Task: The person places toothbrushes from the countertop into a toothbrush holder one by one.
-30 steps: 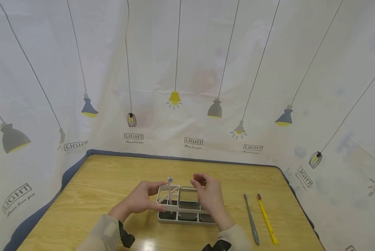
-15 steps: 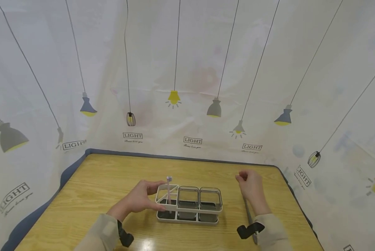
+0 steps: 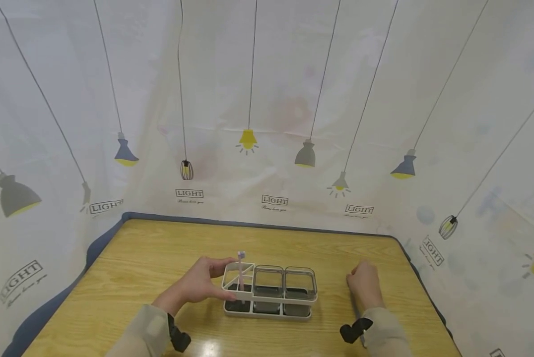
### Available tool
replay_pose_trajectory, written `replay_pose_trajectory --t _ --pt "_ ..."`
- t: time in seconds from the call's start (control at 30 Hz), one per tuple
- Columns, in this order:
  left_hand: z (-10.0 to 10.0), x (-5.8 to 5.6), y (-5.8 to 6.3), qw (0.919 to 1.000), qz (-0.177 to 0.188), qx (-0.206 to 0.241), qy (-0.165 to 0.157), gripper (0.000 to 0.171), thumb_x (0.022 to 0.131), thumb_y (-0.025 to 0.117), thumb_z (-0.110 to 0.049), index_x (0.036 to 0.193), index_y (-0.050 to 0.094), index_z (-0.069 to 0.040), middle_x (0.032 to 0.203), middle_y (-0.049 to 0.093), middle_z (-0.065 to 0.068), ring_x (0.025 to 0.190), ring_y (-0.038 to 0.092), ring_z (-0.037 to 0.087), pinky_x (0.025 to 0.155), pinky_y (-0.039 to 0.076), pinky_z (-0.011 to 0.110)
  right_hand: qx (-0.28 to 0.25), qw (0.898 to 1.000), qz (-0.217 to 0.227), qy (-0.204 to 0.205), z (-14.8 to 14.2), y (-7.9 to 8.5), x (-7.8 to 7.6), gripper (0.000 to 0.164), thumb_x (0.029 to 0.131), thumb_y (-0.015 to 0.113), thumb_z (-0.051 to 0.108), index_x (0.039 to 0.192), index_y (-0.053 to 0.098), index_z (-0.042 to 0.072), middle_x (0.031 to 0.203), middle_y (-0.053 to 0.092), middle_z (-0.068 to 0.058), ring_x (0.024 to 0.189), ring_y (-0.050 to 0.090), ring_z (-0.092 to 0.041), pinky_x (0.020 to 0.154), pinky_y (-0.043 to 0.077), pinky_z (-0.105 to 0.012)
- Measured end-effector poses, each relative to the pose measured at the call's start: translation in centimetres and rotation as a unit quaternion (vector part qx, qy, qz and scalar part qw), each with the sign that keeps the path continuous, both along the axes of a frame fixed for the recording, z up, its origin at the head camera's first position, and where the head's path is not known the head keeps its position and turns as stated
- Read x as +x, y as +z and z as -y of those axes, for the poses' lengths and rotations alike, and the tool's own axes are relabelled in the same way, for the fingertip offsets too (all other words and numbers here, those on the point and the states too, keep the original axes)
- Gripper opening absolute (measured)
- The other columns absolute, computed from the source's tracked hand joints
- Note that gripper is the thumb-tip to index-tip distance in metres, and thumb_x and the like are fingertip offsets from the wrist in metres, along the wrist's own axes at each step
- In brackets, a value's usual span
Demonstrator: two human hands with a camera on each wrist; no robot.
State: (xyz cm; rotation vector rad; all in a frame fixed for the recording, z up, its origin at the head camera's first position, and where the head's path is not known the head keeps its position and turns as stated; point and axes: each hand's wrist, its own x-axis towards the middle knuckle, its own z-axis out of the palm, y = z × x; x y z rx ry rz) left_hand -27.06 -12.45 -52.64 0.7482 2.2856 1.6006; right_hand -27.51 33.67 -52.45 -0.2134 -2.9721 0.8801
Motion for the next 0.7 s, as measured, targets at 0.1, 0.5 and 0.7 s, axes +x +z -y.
replay_pose_trajectory --t 0.1,0.5,0.7 --pt "-0.12 0.07 0.04 1.0 0.0 -0.003 0.002 0.092 0.073 0.1 -0.033 0.151 0.058 -0.008 0.149 0.059 0.015 0.139 0.055 0.031 0.112 0.046 0.05 0.019 1.0 0.005 0.0 -0.49 -0.49 0.19 0.026 0.094 0.073 0.005 0.096 0.067 -0.019 0.094 0.069 -0.03 0.091 0.069 -0.047 0.077 0.06 -0.054" --pt "-0.06 0.13 0.2 1.0 0.002 -0.003 -0.001 0.091 0.074 0.1 -0.031 0.151 0.059 -0.008 0.15 0.058 0.017 0.141 0.054 0.033 0.113 0.045 0.05 0.031 0.997 0.067 0.002 -0.42 -0.61 0.78 0.025 0.09 0.077 0.002 0.097 0.063 -0.018 0.091 0.069 -0.027 0.078 0.069 -0.033 0.066 0.06 -0.042" --pt "-0.1 0.18 0.2 1.0 0.006 -0.004 0.001 0.091 0.073 0.101 -0.031 0.151 0.059 -0.009 0.149 0.059 0.016 0.141 0.054 0.031 0.114 0.045 0.051 0.027 0.998 0.064 0.004 -0.25 -0.69 0.72 0.016 0.087 0.07 -0.004 0.09 0.056 -0.012 0.082 0.063 -0.02 0.071 0.062 -0.029 0.059 0.055 -0.037"
